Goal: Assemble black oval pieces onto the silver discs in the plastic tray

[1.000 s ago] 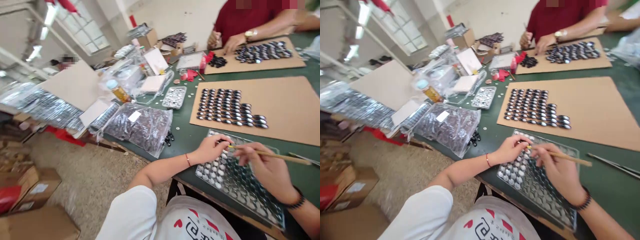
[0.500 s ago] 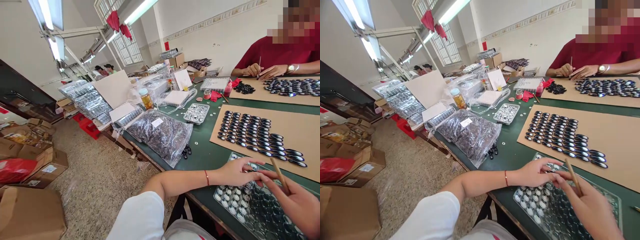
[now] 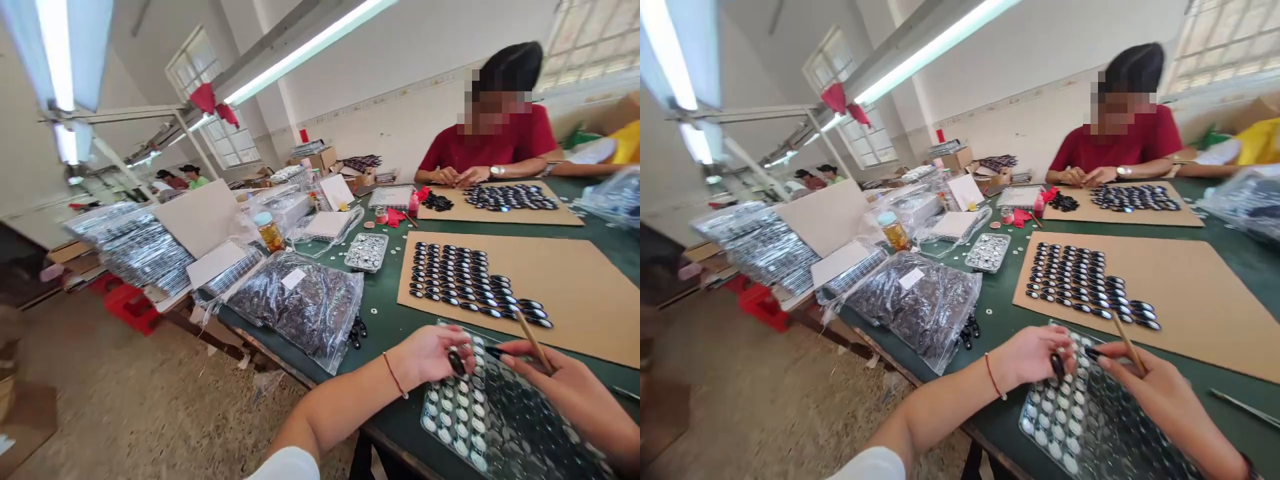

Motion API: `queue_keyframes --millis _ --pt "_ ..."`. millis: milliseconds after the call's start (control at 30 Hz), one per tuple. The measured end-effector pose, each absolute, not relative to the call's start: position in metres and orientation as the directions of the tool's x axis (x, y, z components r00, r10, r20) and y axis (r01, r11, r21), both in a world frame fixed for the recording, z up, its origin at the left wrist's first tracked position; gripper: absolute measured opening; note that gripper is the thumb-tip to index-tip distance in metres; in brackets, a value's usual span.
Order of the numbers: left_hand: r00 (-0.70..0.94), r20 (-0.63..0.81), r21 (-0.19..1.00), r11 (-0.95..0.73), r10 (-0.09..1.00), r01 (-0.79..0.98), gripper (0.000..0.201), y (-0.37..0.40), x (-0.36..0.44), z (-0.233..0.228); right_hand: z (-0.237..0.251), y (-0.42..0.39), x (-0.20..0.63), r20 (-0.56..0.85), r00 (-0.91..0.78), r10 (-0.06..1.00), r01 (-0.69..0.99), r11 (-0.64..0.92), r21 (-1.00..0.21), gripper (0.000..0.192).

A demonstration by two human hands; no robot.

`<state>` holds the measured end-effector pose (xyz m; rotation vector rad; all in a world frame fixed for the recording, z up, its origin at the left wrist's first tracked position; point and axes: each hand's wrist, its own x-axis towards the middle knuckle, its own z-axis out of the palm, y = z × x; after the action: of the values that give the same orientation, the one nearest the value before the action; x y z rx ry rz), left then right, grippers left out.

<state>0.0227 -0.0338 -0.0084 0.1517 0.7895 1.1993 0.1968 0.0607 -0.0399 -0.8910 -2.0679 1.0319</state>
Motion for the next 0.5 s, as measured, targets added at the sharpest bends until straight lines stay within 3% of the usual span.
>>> queue_keyframes --millis 67,233,500 --pt "0.095 -0.446 0.448 0.315 0.89 -0.837 0.033 -0.035 0.022 -0.001 -0.031 0.059 0.198 0.127 -0.484 0.866 0.368 0.333 -0.868 0.019" --pt "0.004 -0.453 0.583 0.3 0.891 -0.755 0.042 -0.034 0.027 0.009 -0.015 0.087 0.188 0.21 -0.231 0.95 0.368 0.285 -0.885 0.027" --pt "-0.062 -0.354 0.698 0.219 0.933 -0.682 0.024 -0.031 0.026 0.012 -0.021 0.197 0.196 0.219 -0.195 0.956 0.624 0.293 -0.724 0.02"
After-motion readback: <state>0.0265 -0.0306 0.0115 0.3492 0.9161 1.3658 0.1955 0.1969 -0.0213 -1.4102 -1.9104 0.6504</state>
